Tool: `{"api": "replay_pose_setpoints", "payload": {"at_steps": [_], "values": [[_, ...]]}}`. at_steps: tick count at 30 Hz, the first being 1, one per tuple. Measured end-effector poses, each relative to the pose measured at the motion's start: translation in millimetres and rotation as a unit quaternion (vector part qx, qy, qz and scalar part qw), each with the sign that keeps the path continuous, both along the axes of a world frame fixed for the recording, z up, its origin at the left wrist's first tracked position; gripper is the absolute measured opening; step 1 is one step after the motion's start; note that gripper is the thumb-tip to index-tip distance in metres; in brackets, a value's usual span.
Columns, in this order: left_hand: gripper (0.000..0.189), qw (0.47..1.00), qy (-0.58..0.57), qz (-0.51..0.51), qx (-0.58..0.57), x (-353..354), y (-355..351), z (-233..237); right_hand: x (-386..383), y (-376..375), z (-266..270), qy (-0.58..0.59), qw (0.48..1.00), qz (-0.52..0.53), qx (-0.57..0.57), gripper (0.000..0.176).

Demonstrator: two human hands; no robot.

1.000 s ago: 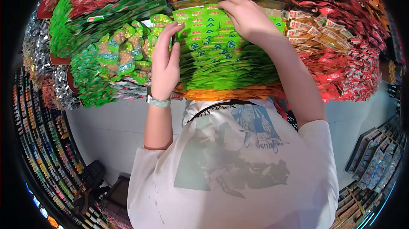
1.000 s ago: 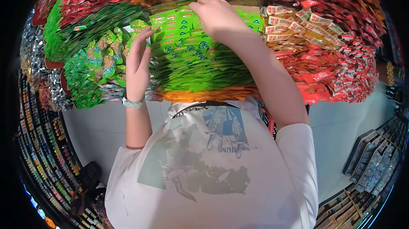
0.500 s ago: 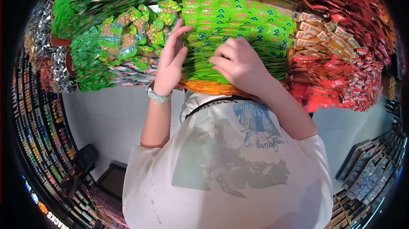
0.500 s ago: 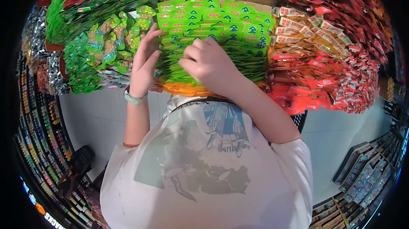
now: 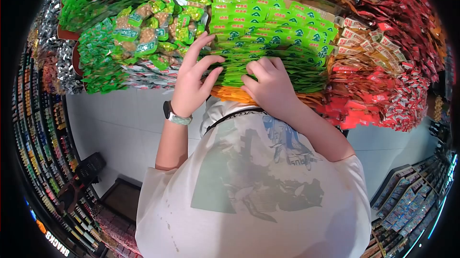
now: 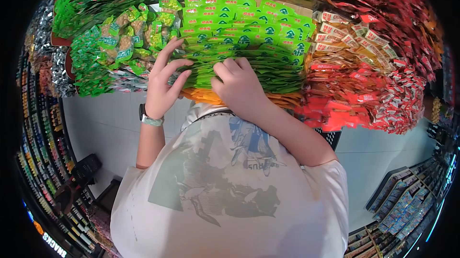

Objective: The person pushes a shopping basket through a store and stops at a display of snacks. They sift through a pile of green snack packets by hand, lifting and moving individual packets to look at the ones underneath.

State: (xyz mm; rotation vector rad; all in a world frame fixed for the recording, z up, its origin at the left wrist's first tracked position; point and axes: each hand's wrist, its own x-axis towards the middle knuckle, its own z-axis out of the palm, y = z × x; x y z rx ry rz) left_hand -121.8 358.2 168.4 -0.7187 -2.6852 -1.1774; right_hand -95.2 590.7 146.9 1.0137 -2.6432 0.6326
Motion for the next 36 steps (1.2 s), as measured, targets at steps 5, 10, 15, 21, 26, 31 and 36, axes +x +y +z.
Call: {"api": "replay_pose_setpoints", "payload": {"at_steps": [5,10,15,21,26,31,36], "values": [[0.026,0.999,-0.022,0.02,0.032,-6,6,-2,0,-10,3,0.037,0.999,-0.013,0.026,0.009],[0.029,1.0,0.009,0.017,0.014,-24,19,-11,-4,-7,-2,0.047,0.998,0.039,0.001,0.008],[0.026,1.0,0.0,0.012,-0.006,-27,19,-15,0,5,0,0.017,0.999,0.048,-0.017,0.013],[0.024,1.0,-0.018,0.014,-0.01,-28,18,-12,17,20,16,-0.086,0.987,0.028,-0.132,0.013],[0.023,0.999,0.033,0.035,-0.009,-24,23,-2,6,54,32,-0.115,0.926,-0.121,-0.337,0.013],[0.045,0.919,-0.188,-0.079,0.337,-12,40,12,-10,64,38,-0.152,0.89,-0.168,-0.395,0.014],[0.067,0.902,-0.319,-0.187,0.224,-20,56,17,-16,46,44,-0.202,0.905,-0.074,-0.367,0.019]]}}
